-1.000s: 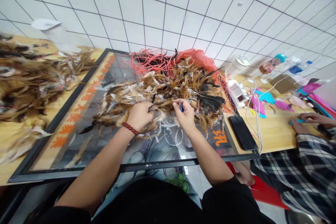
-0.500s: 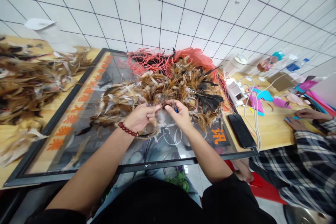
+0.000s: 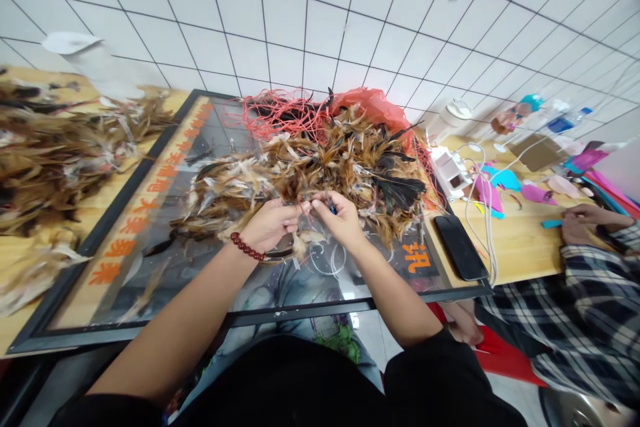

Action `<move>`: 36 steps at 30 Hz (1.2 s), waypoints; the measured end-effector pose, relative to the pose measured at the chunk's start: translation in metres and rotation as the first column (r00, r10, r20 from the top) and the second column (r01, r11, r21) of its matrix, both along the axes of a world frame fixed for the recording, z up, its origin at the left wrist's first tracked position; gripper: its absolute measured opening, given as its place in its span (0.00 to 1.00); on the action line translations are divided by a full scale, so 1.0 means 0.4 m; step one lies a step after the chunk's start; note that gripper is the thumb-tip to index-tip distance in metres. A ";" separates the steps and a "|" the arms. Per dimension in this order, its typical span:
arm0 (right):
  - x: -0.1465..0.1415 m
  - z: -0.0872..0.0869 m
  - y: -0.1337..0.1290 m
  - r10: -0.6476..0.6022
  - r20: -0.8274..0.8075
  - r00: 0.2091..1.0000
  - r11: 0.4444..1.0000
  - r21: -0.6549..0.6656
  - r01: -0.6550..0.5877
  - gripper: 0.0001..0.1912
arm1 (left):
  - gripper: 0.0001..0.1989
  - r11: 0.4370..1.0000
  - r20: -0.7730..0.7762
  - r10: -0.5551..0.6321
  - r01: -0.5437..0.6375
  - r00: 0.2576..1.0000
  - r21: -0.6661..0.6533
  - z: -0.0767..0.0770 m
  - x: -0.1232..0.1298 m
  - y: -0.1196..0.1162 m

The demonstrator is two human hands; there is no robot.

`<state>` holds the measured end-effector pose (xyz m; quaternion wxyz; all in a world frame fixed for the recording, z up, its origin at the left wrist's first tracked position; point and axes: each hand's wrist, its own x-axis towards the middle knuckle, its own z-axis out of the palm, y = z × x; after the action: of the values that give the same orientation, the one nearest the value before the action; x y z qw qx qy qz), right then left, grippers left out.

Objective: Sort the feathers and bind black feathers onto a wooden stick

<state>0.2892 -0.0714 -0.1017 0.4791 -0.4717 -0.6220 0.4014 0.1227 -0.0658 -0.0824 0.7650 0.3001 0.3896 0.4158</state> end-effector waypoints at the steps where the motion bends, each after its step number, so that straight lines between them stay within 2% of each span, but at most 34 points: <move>1: 0.003 0.004 -0.003 -0.006 0.023 1.000 1.000 0.013 0.006 0.19 | 0.15 0.999 0.019 0.047 -0.047 0.999 0.000 -0.001 -0.002 0.003; 3: 0.012 0.014 -0.008 0.018 0.100 0.995 0.999 0.027 -0.020 0.20 | 0.15 0.991 0.051 0.132 -0.132 0.990 0.006 -0.002 -0.009 0.009; 5: 0.019 0.025 -0.012 0.099 0.219 0.971 0.994 0.012 -0.104 0.21 | 0.14 0.984 0.064 0.176 -0.178 0.982 0.018 0.002 -0.018 0.014; 7: 0.023 0.032 -0.014 0.182 0.340 0.922 0.981 -0.006 -0.192 0.23 | 0.14 0.982 0.056 0.185 -0.187 0.981 0.027 0.007 -0.025 0.016; 9: 0.023 0.034 -0.015 0.213 0.443 0.871 0.971 0.003 -0.239 0.23 | 0.14 0.983 0.029 0.179 -0.180 0.983 0.044 0.011 -0.029 0.016; 14: 0.025 0.028 -0.012 0.149 0.537 0.830 0.983 0.014 -0.186 0.23 | 0.15 0.966 -0.105 0.215 -0.196 0.971 0.168 0.012 -0.030 0.016; 18: 0.024 0.033 -0.013 0.153 0.597 0.787 0.984 -0.019 -0.177 0.23 | 0.14 0.949 -0.208 0.244 -0.189 0.947 0.253 0.019 -0.026 0.015; 24: 0.008 0.040 -0.023 0.188 0.712 0.677 0.977 -0.063 -0.204 0.22 | 0.14 0.956 -0.259 0.189 -0.117 0.947 0.268 0.032 -0.014 0.010; 36: 0.005 0.028 -0.025 0.164 0.799 0.578 0.977 -0.051 -0.207 0.24 | 0.19 0.942 -0.373 0.134 0.000 0.918 0.337 -0.025 -0.032 0.024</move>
<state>0.2913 -0.0814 -0.0905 0.1164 -0.5220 -0.8254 0.1808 0.1099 -0.0561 -0.0924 0.5959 0.4869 0.4692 0.4332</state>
